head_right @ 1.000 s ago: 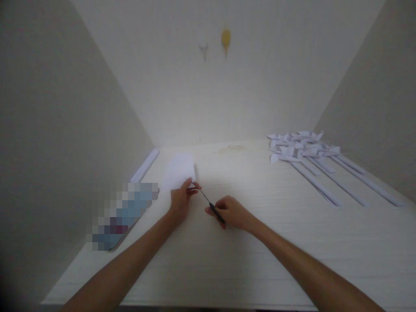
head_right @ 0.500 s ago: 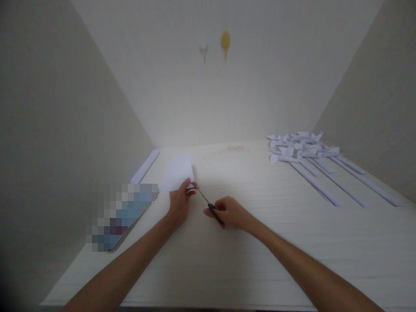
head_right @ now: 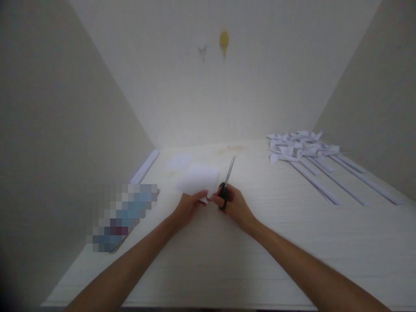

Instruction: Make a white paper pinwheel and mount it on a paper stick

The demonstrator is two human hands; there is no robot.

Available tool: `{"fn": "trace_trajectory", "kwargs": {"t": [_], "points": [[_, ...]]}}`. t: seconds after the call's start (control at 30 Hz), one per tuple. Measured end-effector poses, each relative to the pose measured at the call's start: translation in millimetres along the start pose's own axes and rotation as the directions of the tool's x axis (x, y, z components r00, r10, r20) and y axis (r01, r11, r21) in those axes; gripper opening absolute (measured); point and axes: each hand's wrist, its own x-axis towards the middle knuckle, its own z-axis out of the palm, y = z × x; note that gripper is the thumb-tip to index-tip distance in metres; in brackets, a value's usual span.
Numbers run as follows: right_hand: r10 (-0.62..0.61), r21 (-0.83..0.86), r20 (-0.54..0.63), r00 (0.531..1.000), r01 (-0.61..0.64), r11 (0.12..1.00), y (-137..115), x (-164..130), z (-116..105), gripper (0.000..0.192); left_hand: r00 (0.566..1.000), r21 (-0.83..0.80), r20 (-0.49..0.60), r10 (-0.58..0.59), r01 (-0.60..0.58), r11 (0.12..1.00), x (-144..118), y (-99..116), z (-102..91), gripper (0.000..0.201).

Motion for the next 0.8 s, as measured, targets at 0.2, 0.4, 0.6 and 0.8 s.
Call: {"fn": "trace_trajectory", "kwargs": {"t": [0.2, 0.4, 0.6, 0.8], "points": [[-0.031, 0.002, -0.037, 0.999, 0.031, 1.0, 1.6, 1.1, -1.8, 0.03, 0.998, 0.083, 0.053, 0.03, -0.035, 0.996, -0.9, -3.1, -0.7, 0.011], [-0.016, -0.016, -0.034, 0.999, 0.015, 1.0, 1.2, 1.1, -2.4, 0.028, 0.998, 0.075, 0.049, 0.037, -0.041, 0.996, -1.9, -0.2, 1.1, 0.012], [-0.004, -0.021, -0.01, 1.0, 0.004, 1.0, 1.5, 0.9, -3.3, 0.03, 0.997, 0.079, 0.037, 0.066, -0.069, 0.995, -4.2, 2.6, 3.1, 0.014], [0.001, -0.014, 0.019, 1.0, -0.001, 1.0, 3.5, 1.0, -3.2, 0.026, 0.992, 0.109, 0.093, 0.083, -0.093, 0.99, -3.8, 0.6, 1.6, 0.009]]}}
